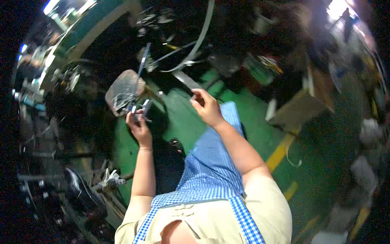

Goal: Assembling and finishing shoes using a spray gun and various hand tools.

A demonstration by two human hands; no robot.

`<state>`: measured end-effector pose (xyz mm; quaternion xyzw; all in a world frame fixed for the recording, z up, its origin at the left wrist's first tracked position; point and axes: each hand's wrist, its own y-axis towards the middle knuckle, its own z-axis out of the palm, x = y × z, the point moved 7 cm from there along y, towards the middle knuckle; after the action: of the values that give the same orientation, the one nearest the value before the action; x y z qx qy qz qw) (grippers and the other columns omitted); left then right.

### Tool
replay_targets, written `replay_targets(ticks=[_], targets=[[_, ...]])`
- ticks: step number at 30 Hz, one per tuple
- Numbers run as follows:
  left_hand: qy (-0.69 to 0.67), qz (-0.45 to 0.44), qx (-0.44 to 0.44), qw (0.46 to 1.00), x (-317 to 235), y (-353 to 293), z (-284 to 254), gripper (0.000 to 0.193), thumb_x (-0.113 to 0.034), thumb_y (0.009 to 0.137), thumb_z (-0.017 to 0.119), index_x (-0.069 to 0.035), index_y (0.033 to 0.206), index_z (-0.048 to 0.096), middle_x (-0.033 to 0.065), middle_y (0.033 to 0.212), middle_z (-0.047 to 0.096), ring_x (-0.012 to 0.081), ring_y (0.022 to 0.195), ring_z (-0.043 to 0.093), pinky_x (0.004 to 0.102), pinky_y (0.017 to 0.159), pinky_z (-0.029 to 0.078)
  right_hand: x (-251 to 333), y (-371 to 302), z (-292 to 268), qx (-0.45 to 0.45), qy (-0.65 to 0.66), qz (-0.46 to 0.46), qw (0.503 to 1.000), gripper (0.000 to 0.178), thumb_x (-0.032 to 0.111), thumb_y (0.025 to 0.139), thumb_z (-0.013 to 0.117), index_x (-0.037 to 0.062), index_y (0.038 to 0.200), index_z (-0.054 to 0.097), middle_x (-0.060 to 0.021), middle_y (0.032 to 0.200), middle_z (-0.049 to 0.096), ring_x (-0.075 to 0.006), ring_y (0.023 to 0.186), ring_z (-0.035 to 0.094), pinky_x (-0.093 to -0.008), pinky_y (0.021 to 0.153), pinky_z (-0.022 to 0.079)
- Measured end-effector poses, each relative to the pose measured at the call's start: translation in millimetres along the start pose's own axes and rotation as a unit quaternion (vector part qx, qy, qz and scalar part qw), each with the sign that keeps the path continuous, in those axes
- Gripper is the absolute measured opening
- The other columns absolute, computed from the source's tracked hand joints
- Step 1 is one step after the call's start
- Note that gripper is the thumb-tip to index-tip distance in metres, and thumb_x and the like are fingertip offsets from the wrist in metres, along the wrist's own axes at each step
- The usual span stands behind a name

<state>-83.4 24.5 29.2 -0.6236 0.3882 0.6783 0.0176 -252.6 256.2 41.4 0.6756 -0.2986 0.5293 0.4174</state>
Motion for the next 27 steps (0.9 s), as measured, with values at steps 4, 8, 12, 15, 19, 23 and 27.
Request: replay_targets(ticks=[4, 8, 12, 15, 19, 23, 27], targets=[[0.016, -0.038, -0.097, 0.994, 36, -5, -12, 0.03, -0.007, 0.096, 0.05, -0.007, 0.124, 0.037, 0.0093, 0.104, 0.053, 0.0163, 0.093, 0.053, 0.0299, 0.083, 0.045, -85, -6, 21, -0.002, -0.12, 0.031, 0.992, 0.032, 0.016, 0.085, 0.065, 0.0043, 0.114, 0.059, -0.0102, 0.091, 0.065, -0.0185, 0.081, 0.064, -0.0319, 0.074, 0.051], [0.044, -0.1, -0.163, 0.981, 56, -9, 4, 0.031, -0.009, 0.097, 0.048, -0.011, 0.126, 0.037, 0.0066, 0.108, 0.053, 0.0119, 0.088, 0.052, 0.0226, 0.066, 0.047, -106, -4, 15, -0.012, -0.125, 0.072, 0.989, 0.023, 0.007, 0.083, 0.063, 0.0041, 0.106, 0.06, -0.0083, 0.08, 0.06, -0.0182, 0.068, 0.058, -0.0312, 0.063, 0.049], [0.097, -0.102, -0.163, 0.977, 90, 2, 35, 0.027, -0.009, 0.096, 0.051, -0.008, 0.121, 0.041, 0.0072, 0.104, 0.057, 0.0124, 0.079, 0.054, 0.0254, 0.068, 0.047, -112, 14, 25, 0.028, -0.16, 0.089, 0.983, 0.015, 0.004, 0.083, 0.057, 0.002, 0.097, 0.062, -0.01, 0.085, 0.062, -0.0194, 0.07, 0.06, -0.03, 0.063, 0.048], [0.077, -0.224, -0.15, 0.96, 112, 0, 56, 0.022, -0.008, 0.094, 0.054, -0.005, 0.113, 0.045, 0.0066, 0.099, 0.058, 0.0126, 0.085, 0.054, 0.0263, 0.075, 0.047, -131, 17, 29, 0.044, -0.191, 0.126, 0.973, 0.01, 0.005, 0.081, 0.056, 0.0032, 0.088, 0.063, -0.0094, 0.076, 0.06, -0.0201, 0.062, 0.057, -0.0331, 0.058, 0.047], [0.046, -0.291, -0.101, 0.95, 117, -9, 70, 0.017, -0.006, 0.092, 0.056, -0.004, 0.106, 0.048, 0.0057, 0.095, 0.058, 0.0129, 0.085, 0.055, 0.0266, 0.08, 0.046, -173, -11, 36, 0.108, -0.277, 0.161, 0.941, 0.011, 0.015, 0.084, 0.055, 0.01, 0.089, 0.063, -0.0132, 0.083, 0.065, -0.0345, 0.074, 0.063, -0.0437, 0.069, 0.05], [-0.022, -0.378, -0.074, 0.923, 41, 9, 60, 0.018, -0.005, 0.093, 0.054, -0.005, 0.11, 0.047, 0.0068, 0.098, 0.058, 0.0136, 0.085, 0.058, 0.0276, 0.073, 0.051, -138, -47, 28, 0.285, -0.323, 0.258, 0.865, 0.027, 0.021, 0.088, 0.053, 0.0187, 0.114, 0.063, -0.0177, 0.094, 0.068, -0.0366, 0.089, 0.064, -0.0426, 0.079, 0.05], [-0.003, -0.392, -0.029, 0.919, -38, 41, 27, 0.021, -0.008, 0.095, 0.053, -0.006, 0.114, 0.045, 0.0074, 0.101, 0.059, 0.014, 0.078, 0.062, 0.026, 0.063, 0.052, -18, -72, 37, 0.383, -0.141, 0.18, 0.895, 0.072, 0.03, 0.084, 0.065, 0.0082, 0.145, 0.032, -0.0274, 0.146, 0.03, -0.038, 0.136, 0.032, -0.0409, 0.111, 0.03]])
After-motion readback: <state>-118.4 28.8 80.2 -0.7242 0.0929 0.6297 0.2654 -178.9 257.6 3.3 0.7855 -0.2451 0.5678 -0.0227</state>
